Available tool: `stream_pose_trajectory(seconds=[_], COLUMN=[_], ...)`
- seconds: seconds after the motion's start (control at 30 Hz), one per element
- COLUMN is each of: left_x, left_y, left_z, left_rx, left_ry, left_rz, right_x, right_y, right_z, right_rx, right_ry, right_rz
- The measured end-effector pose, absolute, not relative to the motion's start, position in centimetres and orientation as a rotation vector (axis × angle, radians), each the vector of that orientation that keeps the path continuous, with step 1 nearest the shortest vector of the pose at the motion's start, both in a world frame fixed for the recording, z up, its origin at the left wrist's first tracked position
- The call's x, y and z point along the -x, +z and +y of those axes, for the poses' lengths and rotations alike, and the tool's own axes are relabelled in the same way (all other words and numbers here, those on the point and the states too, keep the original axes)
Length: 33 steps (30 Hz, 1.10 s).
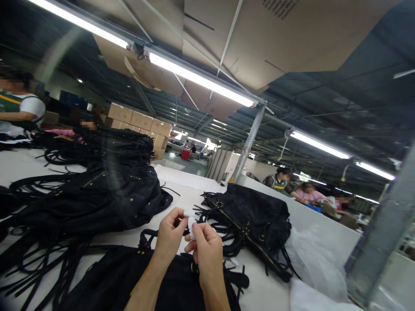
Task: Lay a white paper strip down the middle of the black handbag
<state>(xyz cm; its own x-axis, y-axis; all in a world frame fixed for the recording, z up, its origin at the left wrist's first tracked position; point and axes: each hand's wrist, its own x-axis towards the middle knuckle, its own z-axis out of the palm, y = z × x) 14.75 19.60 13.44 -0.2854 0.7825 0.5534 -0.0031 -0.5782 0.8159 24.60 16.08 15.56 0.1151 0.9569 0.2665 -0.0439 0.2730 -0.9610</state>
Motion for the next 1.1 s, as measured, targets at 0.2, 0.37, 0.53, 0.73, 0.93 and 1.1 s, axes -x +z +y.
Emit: stream_pose_trajectory(seconds=[0.2, 0.37, 0.53, 0.73, 0.93, 1.1], left_x=[-14.6, -14.6, -14.4, -14.0, -14.1, -14.3], left_y=[13.4, 13.1, 12.9, 12.4, 12.1, 12.0], left_z=[19.7, 19.7, 19.7, 20.0, 20.2, 20.5], left_rx=[-1.464, -1.503, -1.598, -1.686, -1.719, -1.557], left_ry=[1.933, 1.946, 1.955, 2.017, 2.074, 2.086], left_rz=[0.924, 0.915, 0.879, 0.889, 0.906, 0.893], right_x=[-24.3, -24.2, -24.0, -23.6, -23.5, -24.3], right_y=[15.5, 15.3, 15.0, 15.7, 17.6, 18.7], right_z=[16.0, 16.5, 17.2, 18.0, 18.3, 18.3], right_rx=[0.968, 1.010, 1.001, 1.010, 1.004, 1.135], right_ry=[0.968, 0.973, 0.965, 0.954, 1.025, 1.065], right_rz=[-1.207, -1.160, -1.137, -1.185, -1.291, -1.423])
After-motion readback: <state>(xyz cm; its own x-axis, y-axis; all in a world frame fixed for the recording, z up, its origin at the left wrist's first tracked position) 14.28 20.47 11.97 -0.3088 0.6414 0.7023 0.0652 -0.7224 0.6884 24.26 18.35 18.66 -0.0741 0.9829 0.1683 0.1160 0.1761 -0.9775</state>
